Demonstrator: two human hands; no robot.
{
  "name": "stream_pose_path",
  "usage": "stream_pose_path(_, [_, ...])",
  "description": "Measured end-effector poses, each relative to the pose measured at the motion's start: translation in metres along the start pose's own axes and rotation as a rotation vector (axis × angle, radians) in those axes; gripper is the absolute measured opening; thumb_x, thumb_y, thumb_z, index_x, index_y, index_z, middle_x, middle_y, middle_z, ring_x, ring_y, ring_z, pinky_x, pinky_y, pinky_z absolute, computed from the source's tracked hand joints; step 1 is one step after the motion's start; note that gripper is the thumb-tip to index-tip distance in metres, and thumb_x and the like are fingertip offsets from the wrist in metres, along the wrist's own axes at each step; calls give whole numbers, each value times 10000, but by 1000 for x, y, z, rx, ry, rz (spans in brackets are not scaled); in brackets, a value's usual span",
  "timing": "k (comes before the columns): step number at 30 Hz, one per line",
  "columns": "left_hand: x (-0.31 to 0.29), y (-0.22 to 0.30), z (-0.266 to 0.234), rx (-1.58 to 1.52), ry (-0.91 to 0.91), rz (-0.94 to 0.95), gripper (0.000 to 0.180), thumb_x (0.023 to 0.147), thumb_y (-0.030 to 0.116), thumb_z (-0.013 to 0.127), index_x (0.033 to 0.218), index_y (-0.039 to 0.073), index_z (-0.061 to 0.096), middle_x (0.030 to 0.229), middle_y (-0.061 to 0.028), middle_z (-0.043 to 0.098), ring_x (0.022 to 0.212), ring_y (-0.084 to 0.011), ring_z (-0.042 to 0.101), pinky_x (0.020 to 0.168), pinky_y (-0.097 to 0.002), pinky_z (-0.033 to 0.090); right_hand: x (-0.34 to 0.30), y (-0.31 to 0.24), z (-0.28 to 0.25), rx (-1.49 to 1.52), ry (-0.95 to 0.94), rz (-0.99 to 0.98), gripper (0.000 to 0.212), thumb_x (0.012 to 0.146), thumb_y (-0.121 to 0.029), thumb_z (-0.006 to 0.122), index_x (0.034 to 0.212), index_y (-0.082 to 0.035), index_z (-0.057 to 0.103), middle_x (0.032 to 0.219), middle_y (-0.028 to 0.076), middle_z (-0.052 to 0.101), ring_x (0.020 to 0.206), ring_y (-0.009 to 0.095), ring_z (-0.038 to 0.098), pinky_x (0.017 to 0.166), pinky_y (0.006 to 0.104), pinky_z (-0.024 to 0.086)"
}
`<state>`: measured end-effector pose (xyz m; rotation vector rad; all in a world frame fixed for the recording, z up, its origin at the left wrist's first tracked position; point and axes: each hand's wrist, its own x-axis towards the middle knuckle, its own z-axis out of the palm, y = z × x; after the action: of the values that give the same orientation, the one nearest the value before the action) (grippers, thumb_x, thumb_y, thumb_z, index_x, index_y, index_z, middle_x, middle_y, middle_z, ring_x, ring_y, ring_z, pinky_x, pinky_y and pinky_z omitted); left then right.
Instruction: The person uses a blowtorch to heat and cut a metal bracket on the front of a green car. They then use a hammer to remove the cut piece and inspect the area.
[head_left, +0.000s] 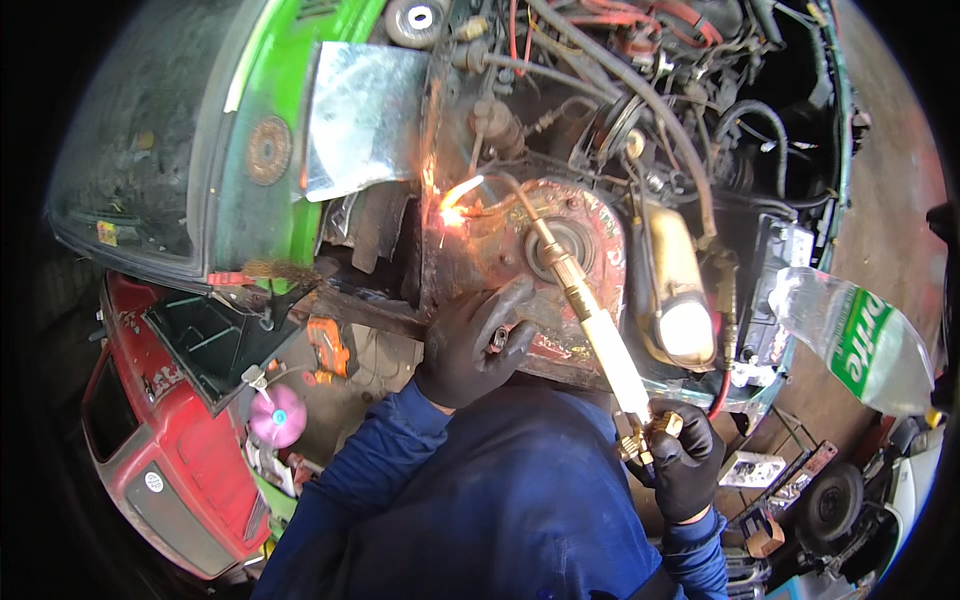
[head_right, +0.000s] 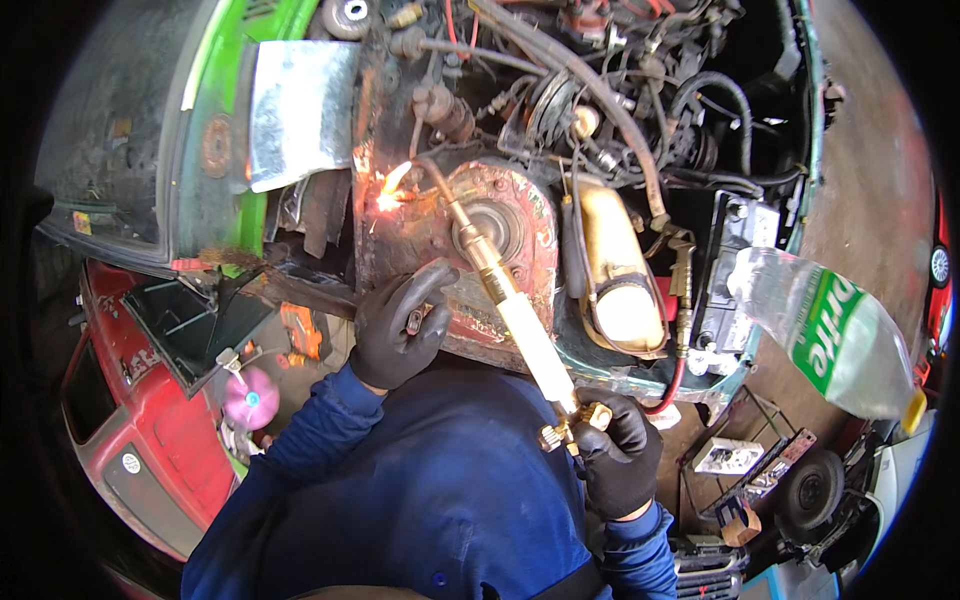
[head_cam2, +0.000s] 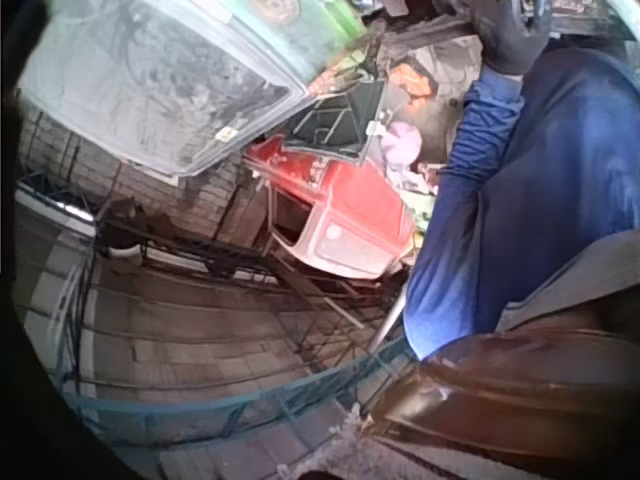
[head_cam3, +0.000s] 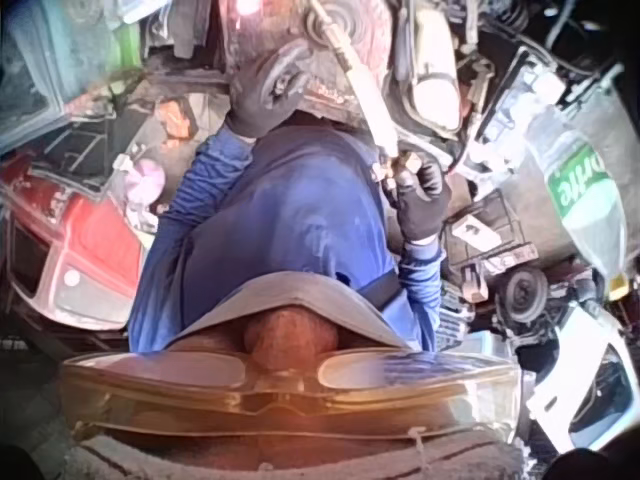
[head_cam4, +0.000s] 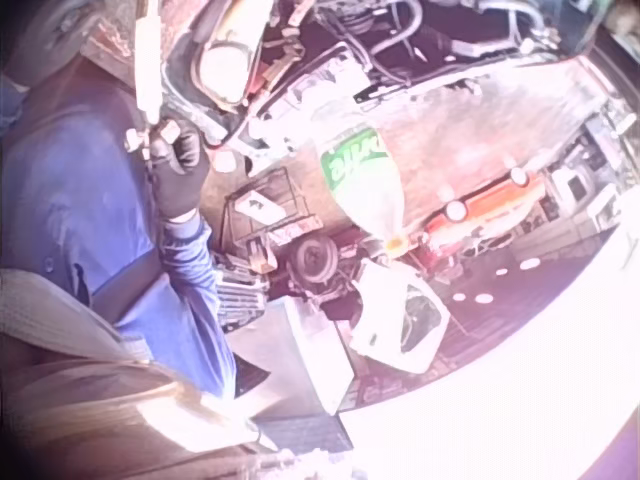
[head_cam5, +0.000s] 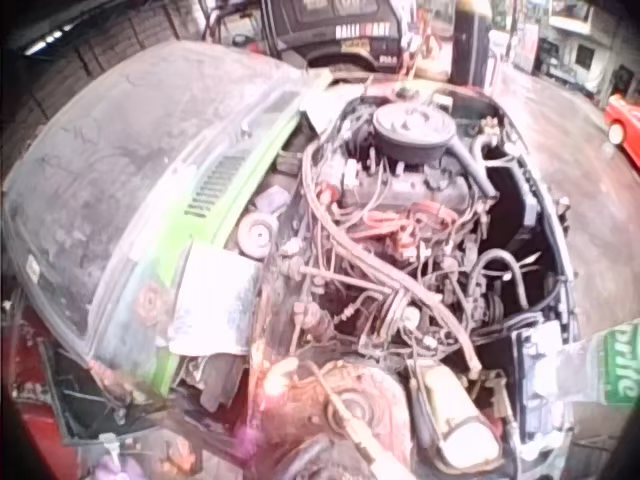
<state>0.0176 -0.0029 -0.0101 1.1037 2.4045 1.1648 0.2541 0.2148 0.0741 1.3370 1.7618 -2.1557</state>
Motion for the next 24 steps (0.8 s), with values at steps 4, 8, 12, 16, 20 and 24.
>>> stream_pose_path(4, [17, 12, -5, -300, 139, -150, 355, 1091, 122, 673, 1406, -42, 658, 1169, -134, 797, 957, -176, 765, 851, -348, 612, -22, -9, -3, 64, 73, -175, 582, 1003, -445, 838, 1306, 31, 694, 1065, 95, 779, 853, 124, 715, 731, 278, 556])
stream_pose_path(8, [66, 45, -31, -866, 158, -231, 412, 1186, 316, 560, 1390, -19, 687, 1226, -116, 789, 1071, -160, 739, 942, -333, 587, -54, -15, 2, 117, 72, -292, 687, 999, -517, 823, 1348, 50, 653, 1050, 110, 772, 784, 142, 726, 685, 275, 568])
stream_pose_path(12, [107, 104, -49, -1653, 248, -162, 472, 1177, 398, 546, 1465, 30, 610, 1284, -150, 748, 1079, -275, 752, 990, -455, 635, -83, -7, 13, 163, 51, -415, 514, 1015, -314, 784, 1360, 46, 660, 1070, 85, 766, 796, 105, 682, 688, 259, 549])
stream_pose_path(16, [100, 154, -75, -1891, 121, -228, 482, 1141, 534, 565, 1302, 101, 702, 1134, -93, 778, 972, -268, 753, 947, -501, 644, -98, 6, 23, 161, 30, -457, 512, 1022, -309, 802, 1369, 39, 657, 1082, 79, 769, 810, 96, 674, 734, 269, 567])
stream_pose_path(20, [76, 188, -93, -1985, 139, -154, 415, 1116, 536, 614, 1090, 129, 687, 902, -34, 679, 785, -210, 660, 776, -419, 581, -102, 16, 35, 113, -48, -473, 579, 1016, -343, 822, 1382, 63, 633, 1105, 123, 792, 994, 172, 749, 909, 351, 609])
stream_pose_path(24, [53, 199, -116, -1929, 190, -108, 413, 1128, 558, 569, 1094, 156, 656, 864, -7, 609, 725, -189, 596, 686, -400, 514, -106, 20, 47, -26, -41, -671, 691, 1008, -511, 797, 1343, 75, 648, 1094, 131, 794, 985, 186, 757, 893, 350, 615])
